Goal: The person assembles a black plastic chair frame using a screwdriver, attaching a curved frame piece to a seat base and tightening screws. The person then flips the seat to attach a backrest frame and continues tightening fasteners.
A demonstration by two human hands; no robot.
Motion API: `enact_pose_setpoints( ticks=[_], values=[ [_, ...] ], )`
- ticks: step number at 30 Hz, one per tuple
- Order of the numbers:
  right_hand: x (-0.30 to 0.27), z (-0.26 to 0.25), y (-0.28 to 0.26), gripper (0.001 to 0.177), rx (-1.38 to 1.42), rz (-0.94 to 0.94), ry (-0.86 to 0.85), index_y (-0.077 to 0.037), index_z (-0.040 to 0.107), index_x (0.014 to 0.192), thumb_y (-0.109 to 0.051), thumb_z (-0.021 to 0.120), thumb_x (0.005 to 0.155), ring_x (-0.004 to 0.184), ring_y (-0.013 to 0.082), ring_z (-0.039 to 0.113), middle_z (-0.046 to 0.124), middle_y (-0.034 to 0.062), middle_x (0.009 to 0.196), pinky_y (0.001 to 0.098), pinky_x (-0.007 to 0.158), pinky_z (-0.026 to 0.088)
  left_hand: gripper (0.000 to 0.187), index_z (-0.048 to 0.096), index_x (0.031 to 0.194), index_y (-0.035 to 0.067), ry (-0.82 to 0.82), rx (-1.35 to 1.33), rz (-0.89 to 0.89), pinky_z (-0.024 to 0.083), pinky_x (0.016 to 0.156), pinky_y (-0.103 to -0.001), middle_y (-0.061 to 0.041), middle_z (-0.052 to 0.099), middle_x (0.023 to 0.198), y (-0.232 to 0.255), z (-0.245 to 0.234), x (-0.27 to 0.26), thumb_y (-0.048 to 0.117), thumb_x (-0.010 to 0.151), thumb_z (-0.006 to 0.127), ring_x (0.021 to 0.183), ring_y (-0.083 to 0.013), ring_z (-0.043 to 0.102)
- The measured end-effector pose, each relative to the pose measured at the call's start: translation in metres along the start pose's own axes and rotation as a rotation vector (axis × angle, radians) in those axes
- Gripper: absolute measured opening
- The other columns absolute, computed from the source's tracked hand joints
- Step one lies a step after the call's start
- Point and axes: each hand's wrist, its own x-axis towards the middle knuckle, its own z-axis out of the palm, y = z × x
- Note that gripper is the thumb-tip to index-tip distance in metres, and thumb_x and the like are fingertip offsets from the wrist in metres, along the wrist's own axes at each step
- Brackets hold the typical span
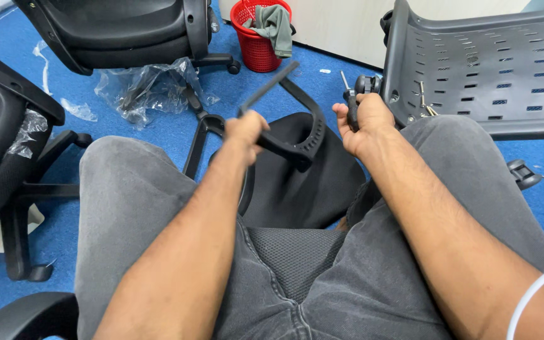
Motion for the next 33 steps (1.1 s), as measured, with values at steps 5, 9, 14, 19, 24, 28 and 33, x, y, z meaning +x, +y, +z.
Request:
enact_pose_setpoints(
  ticks=[5,9,14,19,24,28,33],
  values=[
    [0.010,-0.006,0.006,0.020,0.031,-0.009,0.039,0.004,0.059,0.110,-0.012,0.057,0.097,0.059,0.0223,0.066,0.066,0.0187,0.091,0.0248,0.047,0.055,0.035,0.064,0.102,-0.015,-0.302,0.797,-0.364,0.064,0.074,-0.051,-0.024,0.066,0.103,-0.086,0.017,0.013,0.002,0.070,0.068,0.096,-0.0408,0.073],
    [0.013,-0.006,0.008,0.018,0.044,0.032,0.027,0.004,0.060,0.107,-0.010,0.055,0.097,0.057,0.0215,0.063,0.064,0.0182,0.088,0.0235,0.046,0.053,0.033,0.063,0.102,-0.015,-0.515,1.196,-0.470,0.064,0.077,-0.050,-0.024,0.065,0.106,-0.126,0.011,0.016,0.002,0.075,0.069,0.098,-0.0401,0.072],
    [0.012,-0.009,0.009,0.018,0.021,0.025,0.035,0.004,0.058,0.106,-0.011,0.052,0.098,0.058,0.0211,0.065,0.065,0.0203,0.089,0.0228,0.047,0.053,0.030,0.062,0.103,-0.015,-0.458,0.888,-0.432,0.063,0.079,-0.047,-0.025,0.065,0.109,-0.113,0.015,0.038,0.002,0.080,0.071,0.100,-0.0392,0.071],
    [0.016,-0.009,0.015,0.020,-0.018,0.048,0.016,0.005,0.059,0.106,-0.012,0.052,0.099,0.058,0.0187,0.062,0.067,0.0224,0.087,0.0221,0.045,0.050,0.028,0.061,0.104,-0.015,-0.450,-0.024,-0.439,0.062,0.082,-0.045,-0.025,0.064,0.112,-0.095,0.017,0.054,0.002,0.085,0.072,0.103,-0.0383,0.071],
    [0.024,-0.011,0.026,0.019,-0.065,0.073,-0.030,0.004,0.059,0.105,-0.013,0.052,0.099,0.055,0.0164,0.058,0.068,0.0233,0.082,0.0220,0.042,0.045,0.026,0.060,0.110,-0.009,-0.533,-0.317,-0.413,0.066,0.088,-0.044,-0.021,0.064,0.115,-0.121,0.037,0.062,0.002,0.088,0.068,0.108,-0.0320,0.069],
    [0.024,-0.013,0.037,0.020,-0.125,0.081,0.016,0.004,0.060,0.105,-0.014,0.053,0.099,0.053,0.0167,0.058,0.068,0.0227,0.081,0.0225,0.042,0.045,0.031,0.053,0.123,-0.015,-0.392,-0.145,-0.590,0.062,0.089,-0.046,-0.029,0.060,0.124,-0.154,0.041,0.062,0.003,0.097,0.053,0.114,-0.0384,0.069],
    [0.026,-0.019,0.062,0.021,-0.226,0.038,0.124,0.005,0.064,0.103,-0.013,0.054,0.098,0.049,0.0162,0.058,0.068,0.0217,0.075,0.0236,0.041,0.044,0.047,0.040,0.139,-0.010,-0.264,0.308,-0.685,0.061,0.090,-0.047,-0.031,0.044,0.141,-0.173,0.006,0.041,0.002,0.096,0.057,0.121,-0.0424,0.064]
  ],
)
